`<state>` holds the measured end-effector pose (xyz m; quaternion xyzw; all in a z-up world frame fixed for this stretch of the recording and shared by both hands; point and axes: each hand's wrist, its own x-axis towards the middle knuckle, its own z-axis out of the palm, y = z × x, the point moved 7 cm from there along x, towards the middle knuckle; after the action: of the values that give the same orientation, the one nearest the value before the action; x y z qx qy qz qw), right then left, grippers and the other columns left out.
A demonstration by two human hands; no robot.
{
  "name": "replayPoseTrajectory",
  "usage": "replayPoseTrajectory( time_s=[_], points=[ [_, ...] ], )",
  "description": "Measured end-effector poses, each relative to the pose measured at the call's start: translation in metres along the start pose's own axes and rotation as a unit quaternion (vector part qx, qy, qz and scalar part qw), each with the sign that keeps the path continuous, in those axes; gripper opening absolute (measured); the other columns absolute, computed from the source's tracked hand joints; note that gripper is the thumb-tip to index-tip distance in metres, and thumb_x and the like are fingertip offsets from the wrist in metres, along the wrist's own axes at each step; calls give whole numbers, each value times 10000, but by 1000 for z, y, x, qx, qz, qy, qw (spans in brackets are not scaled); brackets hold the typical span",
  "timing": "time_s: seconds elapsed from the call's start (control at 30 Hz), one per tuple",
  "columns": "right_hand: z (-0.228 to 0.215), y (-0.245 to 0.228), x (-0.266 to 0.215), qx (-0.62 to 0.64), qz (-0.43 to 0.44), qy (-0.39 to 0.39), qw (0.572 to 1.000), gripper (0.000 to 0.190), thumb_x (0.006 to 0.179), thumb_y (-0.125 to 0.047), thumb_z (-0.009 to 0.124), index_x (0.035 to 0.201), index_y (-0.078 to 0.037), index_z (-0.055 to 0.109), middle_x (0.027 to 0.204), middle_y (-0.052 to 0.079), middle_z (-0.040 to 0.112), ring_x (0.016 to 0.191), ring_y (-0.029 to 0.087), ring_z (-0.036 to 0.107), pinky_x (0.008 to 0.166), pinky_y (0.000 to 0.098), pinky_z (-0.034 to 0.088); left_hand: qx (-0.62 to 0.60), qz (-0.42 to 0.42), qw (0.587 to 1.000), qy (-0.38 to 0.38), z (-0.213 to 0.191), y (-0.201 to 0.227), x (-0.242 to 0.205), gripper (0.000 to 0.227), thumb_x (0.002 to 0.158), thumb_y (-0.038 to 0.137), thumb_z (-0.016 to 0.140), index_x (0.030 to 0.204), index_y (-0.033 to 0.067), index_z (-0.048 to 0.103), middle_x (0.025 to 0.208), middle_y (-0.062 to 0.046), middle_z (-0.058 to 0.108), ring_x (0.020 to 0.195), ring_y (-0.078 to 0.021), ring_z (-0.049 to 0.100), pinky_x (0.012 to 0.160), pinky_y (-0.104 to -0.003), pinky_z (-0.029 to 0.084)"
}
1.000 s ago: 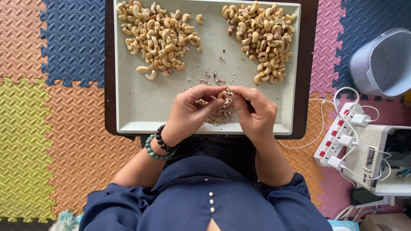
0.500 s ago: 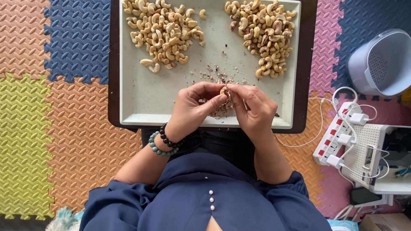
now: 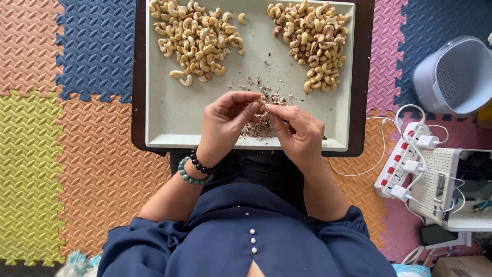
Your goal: Manually peeling the skins off roasted cashews and sorting them on a tray while sitting on the floor.
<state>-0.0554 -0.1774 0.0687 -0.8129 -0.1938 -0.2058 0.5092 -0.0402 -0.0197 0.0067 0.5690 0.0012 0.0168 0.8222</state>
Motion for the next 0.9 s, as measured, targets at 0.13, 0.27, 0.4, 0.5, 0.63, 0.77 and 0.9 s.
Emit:
replayPoseTrajectory(
  time_s=[0.13, 0.27, 0.4, 0.5, 0.63, 0.77, 0.9],
  points=[
    [0, 0, 1, 15, -4, 9, 1000, 119, 951, -34, 752, 1057, -49, 805, 868, 142, 774, 668, 240, 721, 530, 303, 521, -34, -17, 999, 11, -2, -3, -2, 188, 966, 27, 717, 1126, -72, 707, 997, -193, 758, 854, -178, 748, 748, -322, 676],
    [0, 1, 1, 22, -13, 6, 1000, 130, 936, -6, 756, 1057, -21, 799, 913, 171, 783, 748, 279, 758, 579, 307, 563, -59, -14, 998, 1, -1, -2, -1, 210, 929, -14, 745, 1131, -68, 722, 1013, -194, 748, 864, -166, 741, 778, -346, 677],
    [1, 6, -1, 29, 2, 6, 1000, 133, 941, -10, 754, 1066, -18, 798, 922, 175, 784, 773, 286, 765, 580, 320, 571, -42, -7, 999, -28, 1, 2, 1, 335, 855, -59, 809, 1176, -53, 712, 1047, -158, 728, 908, -161, 750, 814, -328, 666],
    [2, 9, -2, 38, 7, 5, 999, 145, 947, -26, 749, 1084, -27, 795, 941, 175, 786, 784, 259, 763, 574, 312, 556, -26, 4, 999, -32, 2, 3, 2, 334, 862, -62, 805, 1184, -37, 717, 1073, -160, 719, 938, -165, 744, 836, -327, 655],
    [3, 10, -2, 59, 26, -7, 998, 163, 928, 6, 752, 1088, -2, 786, 937, 198, 781, 766, 284, 764, 589, 343, 572, -15, 13, 999, -41, 3, 7, 3, 326, 880, -53, 792, 1196, -20, 718, 1089, -138, 720, 962, -138, 722, 850, -319, 649],
    [4, 11, -2, 63, 34, -6, 997, 169, 941, -25, 752, 1106, -24, 788, 925, 187, 778, 709, 208, 729, 539, 324, 530, 3, 26, 998, -54, 3, 12, 4, 322, 892, -69, 779, 1203, -11, 719, 1072, -157, 712, 967, -173, 725, 844, -347, 642],
    [4, 0, 1, 9, -5, 2, 1000, 185, 926, -4, 765, 1102, -47, 800, 908, 158, 780, 570, 192, 657, 508, 287, 507, -8, 17, 998, -58, 2, 7, 3, 329, 884, -76, 782, 1202, -18, 717, 1061, -159, 717, 970, -179, 723, 847, -357, 647]
  ],
)
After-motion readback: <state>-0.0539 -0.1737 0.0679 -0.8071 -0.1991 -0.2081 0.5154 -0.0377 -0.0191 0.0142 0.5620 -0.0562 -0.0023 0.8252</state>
